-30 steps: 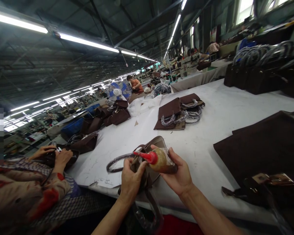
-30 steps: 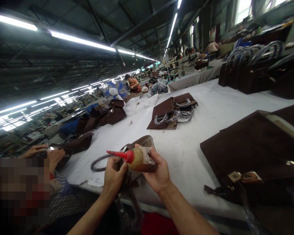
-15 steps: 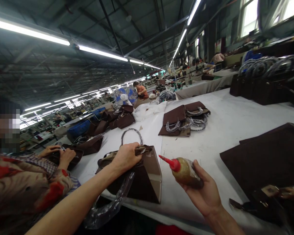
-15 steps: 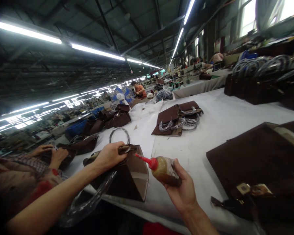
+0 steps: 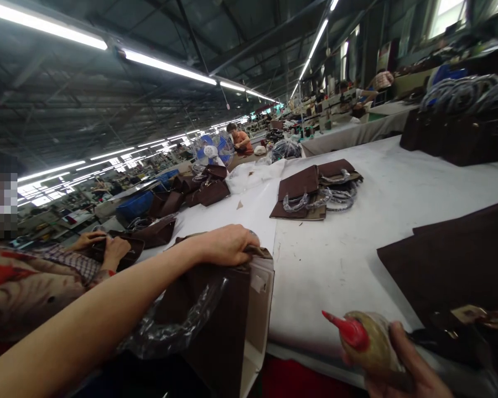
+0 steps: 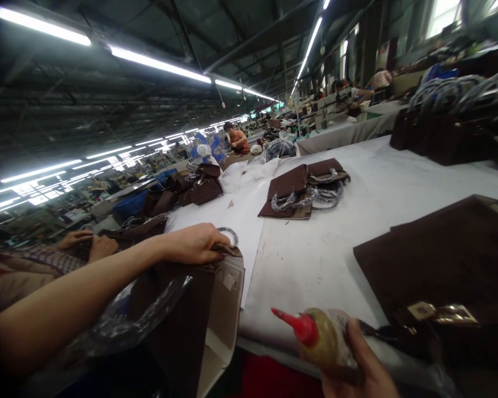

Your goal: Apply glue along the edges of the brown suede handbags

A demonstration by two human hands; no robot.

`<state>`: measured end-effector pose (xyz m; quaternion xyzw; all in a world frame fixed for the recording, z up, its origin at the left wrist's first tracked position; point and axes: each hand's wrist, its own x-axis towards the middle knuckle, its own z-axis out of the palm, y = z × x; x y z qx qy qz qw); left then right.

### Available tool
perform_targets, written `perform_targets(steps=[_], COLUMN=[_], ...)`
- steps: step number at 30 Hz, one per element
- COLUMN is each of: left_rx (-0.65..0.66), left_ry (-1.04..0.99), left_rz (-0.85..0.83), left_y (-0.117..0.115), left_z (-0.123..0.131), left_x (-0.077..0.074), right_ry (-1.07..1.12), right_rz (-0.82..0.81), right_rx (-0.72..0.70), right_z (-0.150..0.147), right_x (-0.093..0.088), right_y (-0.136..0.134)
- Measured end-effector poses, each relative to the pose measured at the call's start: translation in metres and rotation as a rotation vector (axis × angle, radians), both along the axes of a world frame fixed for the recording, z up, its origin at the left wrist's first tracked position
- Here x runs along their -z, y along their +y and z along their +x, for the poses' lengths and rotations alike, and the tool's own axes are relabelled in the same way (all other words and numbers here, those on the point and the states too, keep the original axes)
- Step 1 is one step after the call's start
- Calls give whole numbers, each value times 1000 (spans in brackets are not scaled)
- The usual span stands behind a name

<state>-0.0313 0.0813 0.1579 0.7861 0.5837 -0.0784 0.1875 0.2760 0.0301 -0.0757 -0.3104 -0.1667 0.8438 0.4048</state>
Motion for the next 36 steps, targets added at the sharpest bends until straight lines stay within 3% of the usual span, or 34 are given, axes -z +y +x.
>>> perform_targets(steps=[4,9,12,14,17,20,27,36], left_rx=[139,212,222,211,178,156,181,190], left_ry=[0,-56,-83,-109,-162,-193,-196,-160], left_rz=[-148,-209,-238,-255,-278,-283,-267,-224], left_y=[36,73,86,91,95,97,97,95], left_z=[16,39,41,37,28,22,20,20], left_x=[33,102,139,158,177,188,195,194], right_ry=[-86,-350,-641,-849,-1061,-1123,-1096,-1040], right_rz=[58,145,204,292,557,839,1199,1283], right_rx=[100,306,326,292,332,425,467,408], right_z=[16,27,31,32,26,16,5,2], right_x=[7,15,17,19,20,20,20,11], right_y=[-4,-7,-9,-9,-6,2,25,34])
